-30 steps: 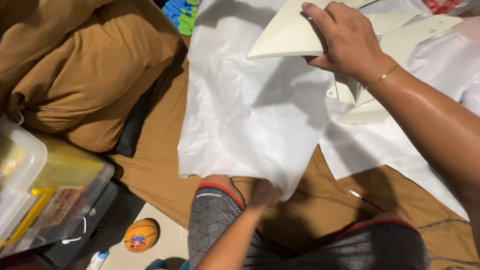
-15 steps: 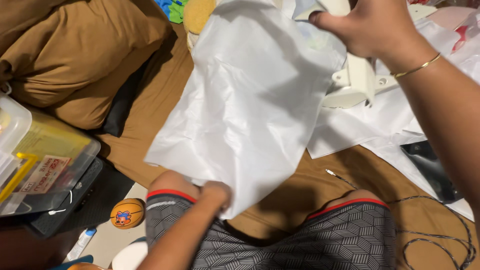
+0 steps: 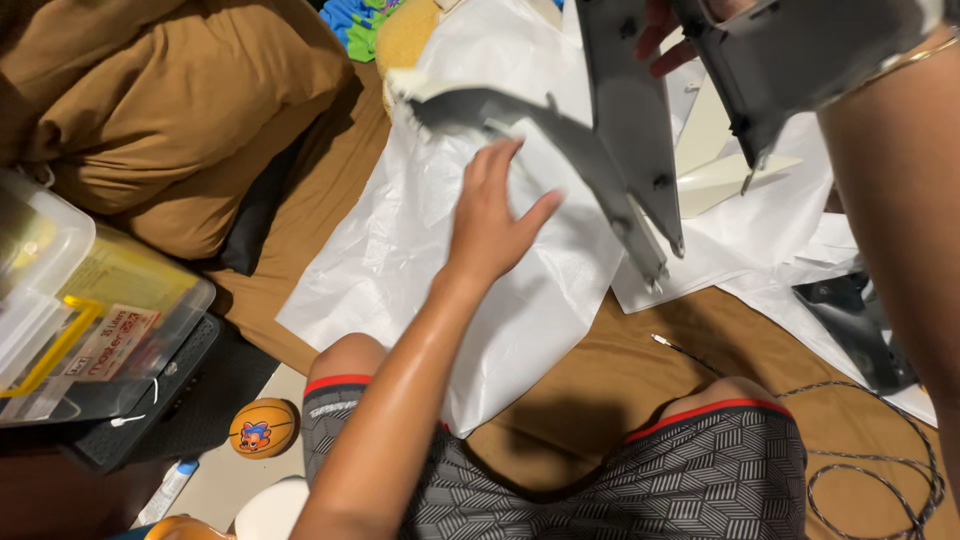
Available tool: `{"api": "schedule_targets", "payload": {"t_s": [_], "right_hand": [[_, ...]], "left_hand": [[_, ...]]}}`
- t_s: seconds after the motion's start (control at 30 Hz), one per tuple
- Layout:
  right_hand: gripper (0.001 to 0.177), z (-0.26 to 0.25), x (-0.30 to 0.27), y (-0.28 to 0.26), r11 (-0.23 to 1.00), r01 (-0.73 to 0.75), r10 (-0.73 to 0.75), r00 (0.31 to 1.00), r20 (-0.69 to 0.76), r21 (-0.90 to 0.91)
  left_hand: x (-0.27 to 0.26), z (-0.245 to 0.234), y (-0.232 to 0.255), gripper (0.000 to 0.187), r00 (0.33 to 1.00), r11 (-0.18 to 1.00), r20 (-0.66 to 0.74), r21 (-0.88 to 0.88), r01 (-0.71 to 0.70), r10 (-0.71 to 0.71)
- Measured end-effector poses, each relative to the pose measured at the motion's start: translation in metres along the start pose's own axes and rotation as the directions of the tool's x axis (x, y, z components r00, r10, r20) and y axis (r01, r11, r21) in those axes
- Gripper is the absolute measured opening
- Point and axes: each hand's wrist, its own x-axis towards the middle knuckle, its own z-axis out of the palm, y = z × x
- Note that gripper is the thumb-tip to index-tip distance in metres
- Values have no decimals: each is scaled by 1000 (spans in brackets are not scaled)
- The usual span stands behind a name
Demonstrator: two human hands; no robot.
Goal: The person picks up black plastic parts from a white styrofoam tray, moves to a table, and begins assembling them with a larger white plastic body. They align and press the black pieces onto the white body, securing them in place.
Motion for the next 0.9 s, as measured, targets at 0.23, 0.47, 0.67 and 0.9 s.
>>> {"api": "schedule_targets", "payload": {"t_s": [0.23, 0.47, 0.67, 0.9], "right_hand": [[36, -16, -25, -29, 996, 32, -37, 997, -62, -83], [38, -28, -54, -46, 982, 64, -89, 987, -137, -177], [40, -40, -68, -63, 964, 92, -144, 970, -196, -251], [43, -44, -90, -71, 939, 137, -226, 938, -265, -314]], "left_hand": [[57, 38, 61, 110, 996, 966, -45, -253, 59, -73], [64, 51, 105, 88, 988, 730, 8, -673, 118, -152], [65, 71, 127, 73, 973, 649, 5, -744, 158, -232], [59, 94, 120, 78, 928, 595, -64, -783, 182, -368]]}}
